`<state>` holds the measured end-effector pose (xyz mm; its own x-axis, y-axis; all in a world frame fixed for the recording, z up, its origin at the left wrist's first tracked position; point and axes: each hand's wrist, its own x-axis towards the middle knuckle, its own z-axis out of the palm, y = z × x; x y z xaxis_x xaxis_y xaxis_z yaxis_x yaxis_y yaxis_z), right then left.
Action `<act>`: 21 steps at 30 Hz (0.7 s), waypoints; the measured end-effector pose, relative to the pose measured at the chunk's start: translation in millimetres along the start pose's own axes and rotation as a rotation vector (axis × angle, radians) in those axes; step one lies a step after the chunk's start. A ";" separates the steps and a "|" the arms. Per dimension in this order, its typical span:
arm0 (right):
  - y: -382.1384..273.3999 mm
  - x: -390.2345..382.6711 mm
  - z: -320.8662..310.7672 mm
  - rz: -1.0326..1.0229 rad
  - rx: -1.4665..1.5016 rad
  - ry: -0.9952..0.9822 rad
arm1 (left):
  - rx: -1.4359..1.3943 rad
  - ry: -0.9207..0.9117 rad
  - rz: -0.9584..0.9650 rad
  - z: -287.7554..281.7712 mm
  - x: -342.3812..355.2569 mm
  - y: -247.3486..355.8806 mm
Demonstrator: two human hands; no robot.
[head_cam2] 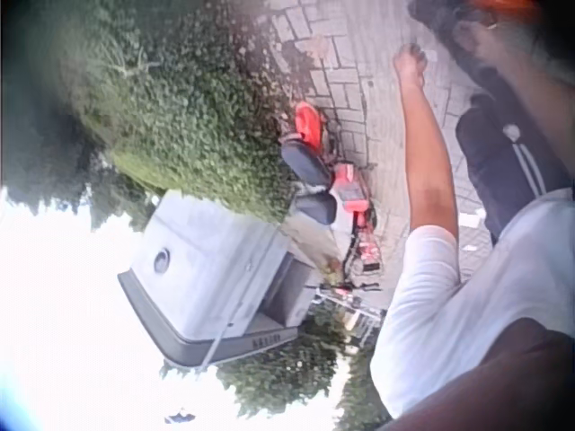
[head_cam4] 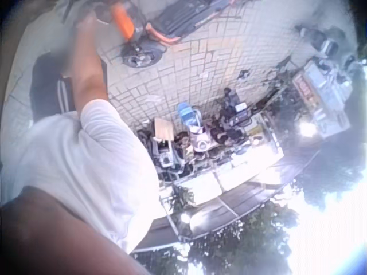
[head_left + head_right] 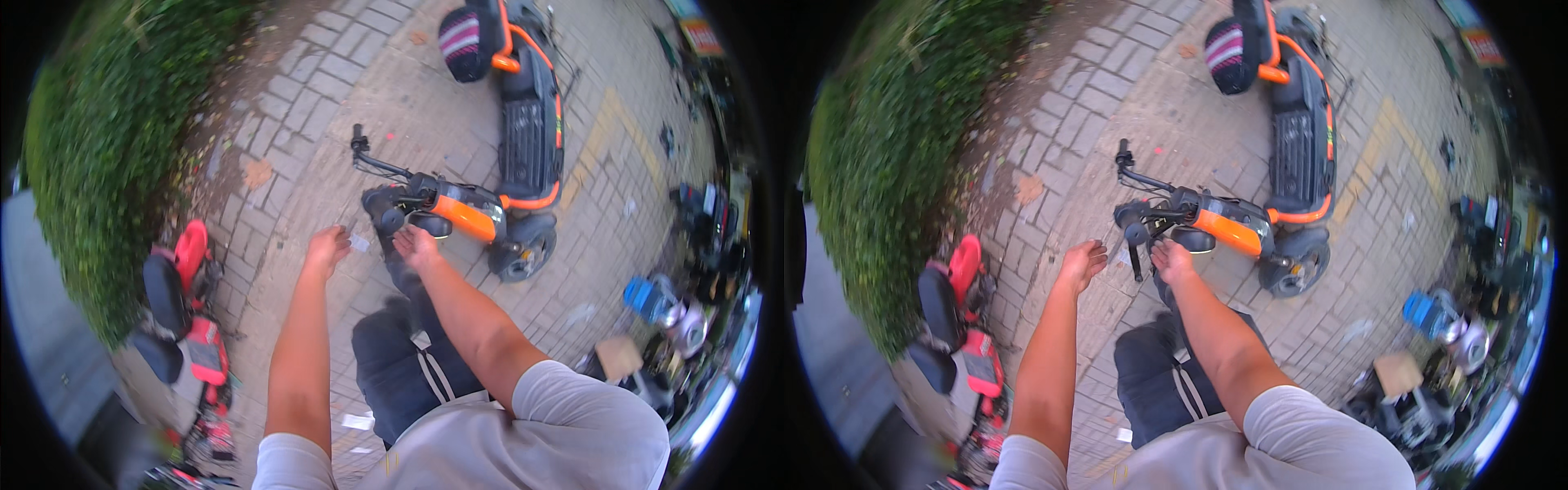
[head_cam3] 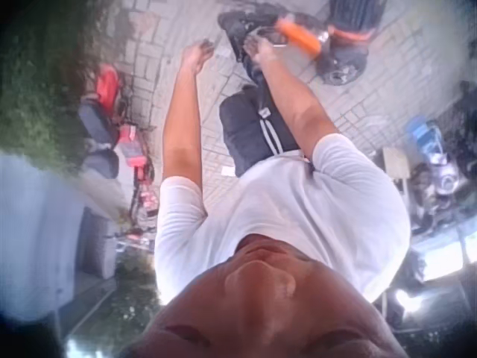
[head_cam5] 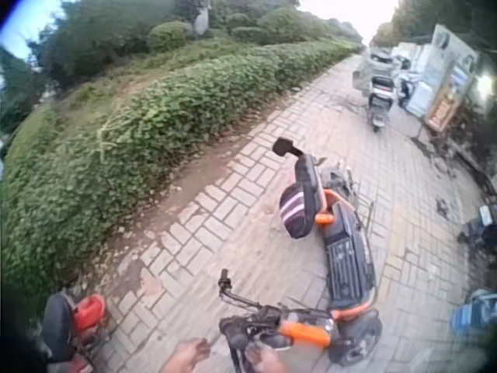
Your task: The person rides an electric scooter to a repair area, parks it, and then disassembles the rear wheel assembly by hand. They remove the wheel cover and brake components, then walk to a workbench to connect a battery charger to a power source.
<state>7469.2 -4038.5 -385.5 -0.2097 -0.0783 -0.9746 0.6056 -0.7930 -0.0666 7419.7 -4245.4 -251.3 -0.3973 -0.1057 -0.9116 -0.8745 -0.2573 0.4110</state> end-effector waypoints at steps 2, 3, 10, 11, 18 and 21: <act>13.1 12.3 19.8 0.028 0.069 -0.017 | 0.169 -0.078 -0.106 16.2 52.2 10.2; 17.7 16.8 29.5 0.024 0.147 -0.078 | 0.250 -0.140 -0.176 22.6 77.0 14.1; -3.3 21.4 73.7 -0.226 0.410 0.019 | 0.486 -0.559 -0.515 61.9 182.0 1.4; -8.1 17.3 76.8 -0.236 0.419 0.100 | 0.604 -0.546 -0.542 71.0 192.5 4.6; -11.3 -7.0 94.7 -0.429 0.444 0.192 | 0.664 -0.702 -0.829 120.2 201.5 16.4; -7.0 -1.6 104.7 -0.413 0.515 0.199 | 0.832 -0.633 -0.679 124.9 187.1 19.0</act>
<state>7384.9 -4096.1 -361.1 -0.1698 0.3656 -0.9152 0.0537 -0.9238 -0.3790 7294.0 -4150.1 -412.8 0.3415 0.3512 -0.8718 -0.7741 0.6312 -0.0490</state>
